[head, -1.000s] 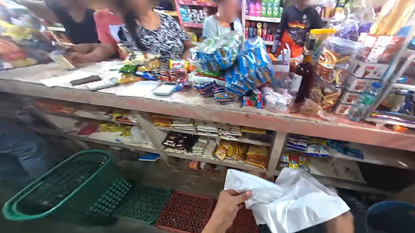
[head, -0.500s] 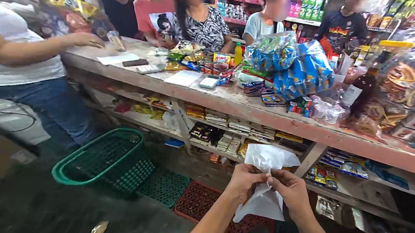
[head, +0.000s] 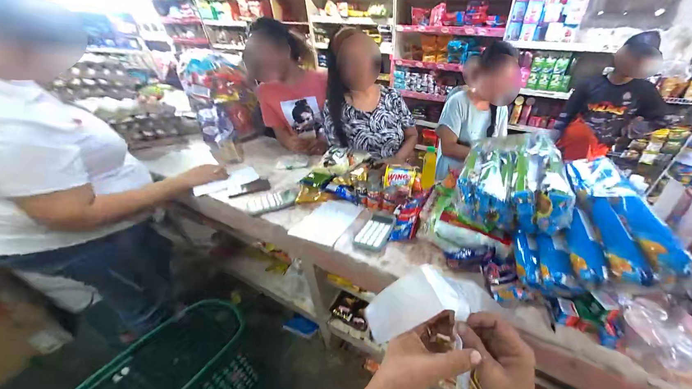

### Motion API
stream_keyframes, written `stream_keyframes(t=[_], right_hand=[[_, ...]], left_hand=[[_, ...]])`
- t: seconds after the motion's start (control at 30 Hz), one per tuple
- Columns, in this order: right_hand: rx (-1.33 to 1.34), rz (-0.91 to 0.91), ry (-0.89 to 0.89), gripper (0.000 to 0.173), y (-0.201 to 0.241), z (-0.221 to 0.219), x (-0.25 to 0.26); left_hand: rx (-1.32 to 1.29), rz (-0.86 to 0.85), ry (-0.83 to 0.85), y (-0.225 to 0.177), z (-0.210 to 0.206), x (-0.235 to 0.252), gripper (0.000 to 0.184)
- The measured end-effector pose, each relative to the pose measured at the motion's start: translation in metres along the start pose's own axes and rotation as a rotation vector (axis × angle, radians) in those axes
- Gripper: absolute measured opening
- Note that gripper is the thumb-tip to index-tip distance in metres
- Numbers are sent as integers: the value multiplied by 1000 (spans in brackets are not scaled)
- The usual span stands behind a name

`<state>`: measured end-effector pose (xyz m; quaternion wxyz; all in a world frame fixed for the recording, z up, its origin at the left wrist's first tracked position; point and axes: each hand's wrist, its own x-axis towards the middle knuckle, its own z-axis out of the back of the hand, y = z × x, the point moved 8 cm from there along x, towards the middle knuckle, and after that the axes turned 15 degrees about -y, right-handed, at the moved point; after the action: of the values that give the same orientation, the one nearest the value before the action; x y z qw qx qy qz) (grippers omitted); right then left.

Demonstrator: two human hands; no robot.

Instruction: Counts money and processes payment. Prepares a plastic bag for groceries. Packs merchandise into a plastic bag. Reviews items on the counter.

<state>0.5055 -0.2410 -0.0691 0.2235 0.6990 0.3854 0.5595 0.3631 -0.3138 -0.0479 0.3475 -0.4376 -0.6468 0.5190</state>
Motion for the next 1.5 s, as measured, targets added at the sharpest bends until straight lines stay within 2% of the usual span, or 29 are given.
stream_keyframes(t=[0.07, 0.13, 0.2, 0.27, 0.33, 0.43, 0.5, 0.53, 0.6, 0.7, 0.8, 0.87, 0.93, 1.07, 1.17, 1.3, 1.4, 1.5], right_hand=[[3, 77, 0, 20, 17, -13, 37], [42, 72, 35, 19, 27, -28, 68], [91, 51, 53, 20, 32, -48, 95], [89, 42, 48, 19, 33, -70, 123], [25, 31, 60, 16, 29, -91, 149], [-134, 96, 71, 16, 26, -112, 181], [-252, 134, 48, 15, 22, -116, 195], [-300, 134, 34, 15, 18, -116, 201], [-380, 112, -10, 16, 8, -116, 211], [-450, 84, -104, 22, -11, -124, 233], [-473, 16, -140, 34, -32, -147, 256], [-483, -29, -170, 34, -43, -162, 269], [-517, -60, -184, 31, -52, -173, 281], [-669, -140, -200, 23, -67, -181, 297], [-674, -184, -220, 19, -77, -179, 308], [-707, -198, -187, 15, -83, -183, 320], [-711, -150, -149, 11, -81, -184, 326], [-740, -112, -123, 12, -78, -180, 330]], left_hand=[[30, -32, -13, -29, 0, 32, 33], [-36, -96, -27, -55, 7, 60, 27], [-159, -69, -61, -74, 16, 88, 15], [-213, -36, -50, -94, 20, 114, 13], [-184, -38, 24, -118, 16, 133, 14], [-68, -179, 81, -183, -18, 141, 22], [100, -293, 124, -204, -29, 154, 13], [162, -316, 153, -204, -29, 167, 10], [171, -292, 219, -175, -16, 210, 10], [-91, -168, 403, -132, 8, 279, 16], [-180, -95, 500, -140, 9, 320, 18], [-186, -75, 525, -144, 10, 345, 19], [-278, 38, 585, -135, 7, 368, 21], [-416, 280, 623, -119, 4, 389, 20], [-302, 250, 595, -120, 4, 404, 30], [-298, 221, 694, -129, 6, 407, 41], [-272, 137, 617, -144, 7, 411, 24], [-209, 187, 517, -147, 5, 417, 21]])
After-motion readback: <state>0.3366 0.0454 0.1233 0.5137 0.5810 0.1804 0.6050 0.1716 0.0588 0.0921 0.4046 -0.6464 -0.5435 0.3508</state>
